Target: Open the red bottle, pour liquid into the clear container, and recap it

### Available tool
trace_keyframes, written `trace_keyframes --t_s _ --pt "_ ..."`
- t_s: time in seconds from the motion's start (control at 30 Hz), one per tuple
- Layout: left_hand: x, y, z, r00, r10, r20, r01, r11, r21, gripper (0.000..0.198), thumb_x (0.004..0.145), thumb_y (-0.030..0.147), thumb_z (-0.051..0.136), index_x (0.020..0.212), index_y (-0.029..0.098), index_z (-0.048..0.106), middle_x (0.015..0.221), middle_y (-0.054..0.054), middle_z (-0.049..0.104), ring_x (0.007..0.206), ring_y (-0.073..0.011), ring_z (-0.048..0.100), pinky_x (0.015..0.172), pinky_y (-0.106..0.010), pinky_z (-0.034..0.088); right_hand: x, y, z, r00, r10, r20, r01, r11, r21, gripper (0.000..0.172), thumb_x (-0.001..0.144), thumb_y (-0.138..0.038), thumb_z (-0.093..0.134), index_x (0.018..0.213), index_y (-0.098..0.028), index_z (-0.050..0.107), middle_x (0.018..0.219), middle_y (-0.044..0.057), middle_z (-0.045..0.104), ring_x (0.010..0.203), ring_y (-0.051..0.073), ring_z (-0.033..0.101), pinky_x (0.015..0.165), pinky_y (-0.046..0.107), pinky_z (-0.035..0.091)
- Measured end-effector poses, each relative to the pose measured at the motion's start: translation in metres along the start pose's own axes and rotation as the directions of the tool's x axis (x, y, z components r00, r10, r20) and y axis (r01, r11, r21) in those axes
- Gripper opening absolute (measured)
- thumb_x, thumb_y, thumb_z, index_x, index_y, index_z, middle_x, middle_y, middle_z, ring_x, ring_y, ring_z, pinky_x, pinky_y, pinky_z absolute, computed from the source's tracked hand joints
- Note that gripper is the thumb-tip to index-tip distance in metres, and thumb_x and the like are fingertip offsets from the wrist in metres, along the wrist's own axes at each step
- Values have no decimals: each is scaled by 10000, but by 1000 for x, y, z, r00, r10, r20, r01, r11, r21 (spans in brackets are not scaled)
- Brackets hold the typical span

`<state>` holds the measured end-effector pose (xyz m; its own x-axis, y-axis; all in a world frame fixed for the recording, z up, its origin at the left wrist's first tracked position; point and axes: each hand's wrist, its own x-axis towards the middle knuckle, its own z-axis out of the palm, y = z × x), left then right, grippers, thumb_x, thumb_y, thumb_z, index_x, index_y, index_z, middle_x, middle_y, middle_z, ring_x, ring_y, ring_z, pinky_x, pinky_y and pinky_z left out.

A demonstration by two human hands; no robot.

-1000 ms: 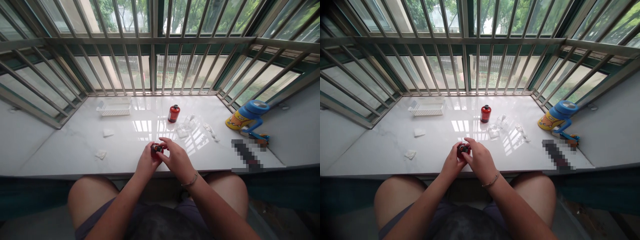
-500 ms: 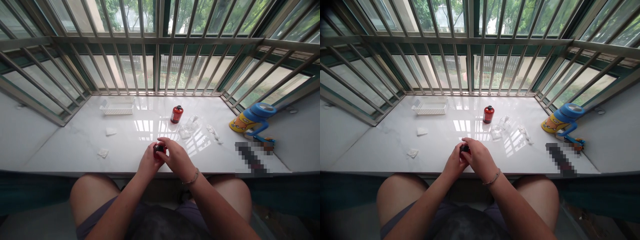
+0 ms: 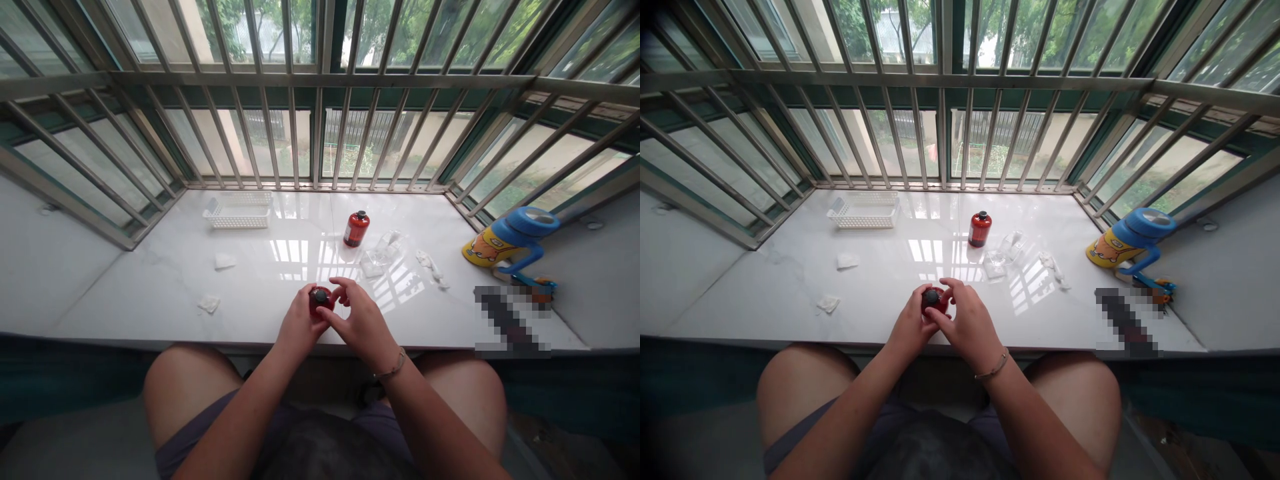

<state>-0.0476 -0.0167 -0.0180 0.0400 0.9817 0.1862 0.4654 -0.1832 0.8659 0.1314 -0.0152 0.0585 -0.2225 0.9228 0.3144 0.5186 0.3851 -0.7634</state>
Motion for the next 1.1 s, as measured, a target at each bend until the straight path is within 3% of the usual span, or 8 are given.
trace_keyframes --t_s 0.1,0.2,0.37,0.53,0.7,0.87,1.1 --pt "0 -2 1 1000 11 -10 -11 1000 -4 782 835 272 875 1495 286 455 1460 -113 622 1304 -332 656 1097 -520 570 -4 0 -1 999 38 -19 -37 997 67 570 946 -368 778 1443 -280 513 1258 92 703 1100 275 680 959 480 602" --pt "0 -1 1 1000 28 -13 -28 999 -20 761 860 315 858 1500 277 449 1467 -124 613 1320 -334 649 1107 -522 567 -6 -2 -1 997 61 44 -68 980 185 599 959 -393 754 1472 -279 465 1384 99 669 1261 274 653 1087 491 556" --pt "1 4 -1 999 34 -15 -33 999 20 715 870 339 851 1467 258 466 1418 -127 641 1273 -322 671 1102 -514 564 -9 0 1 986 156 -56 -145 976 164 430 976 -442 713 1299 -241 513 1079 67 695 1047 257 698 1008 486 580" --pt "1 5 -1 999 35 -15 -35 999 4 742 857 355 875 1473 273 467 1440 -123 633 1299 -326 658 1104 -509 563 -13 0 2 996 72 55 -84 956 280 571 991 -386 700 1468 -265 411 1416 124 650 1359 272 621 1193 523 490" --pt "1 3 -1 1000 5 -13 -5 1000 7 731 876 386 855 1482 262 465 1413 -138 652 1271 -341 678 1087 -531 570 -15 1 3 991 131 -29 -121 965 234 453 972 -376 715 1339 -244 484 1188 89 687 1160 259 688 1095 507 555" --pt "2 1 0 1000 14 -25 -14 1000 12 738 850 347 874 1469 270 479 1439 -122 640 1275 -319 674 1082 -491 574 -15 1 6 998 61 -14 -56 971 231 529 971 -269 716 1435 -269 462 1397 97 661 1329 249 636 1174 485 520" --pt "5 1 0 997 62 -52 -61 998 14 622 897 329 774 1447 235 499 1407 -143 656 1249 -312 682 1089 -510 572 1 -2 16 989 -131 -71 133 991 32 417 995 -106 613 1377 -267 570 1304 84 711 1235 254 664 1093 471 580"
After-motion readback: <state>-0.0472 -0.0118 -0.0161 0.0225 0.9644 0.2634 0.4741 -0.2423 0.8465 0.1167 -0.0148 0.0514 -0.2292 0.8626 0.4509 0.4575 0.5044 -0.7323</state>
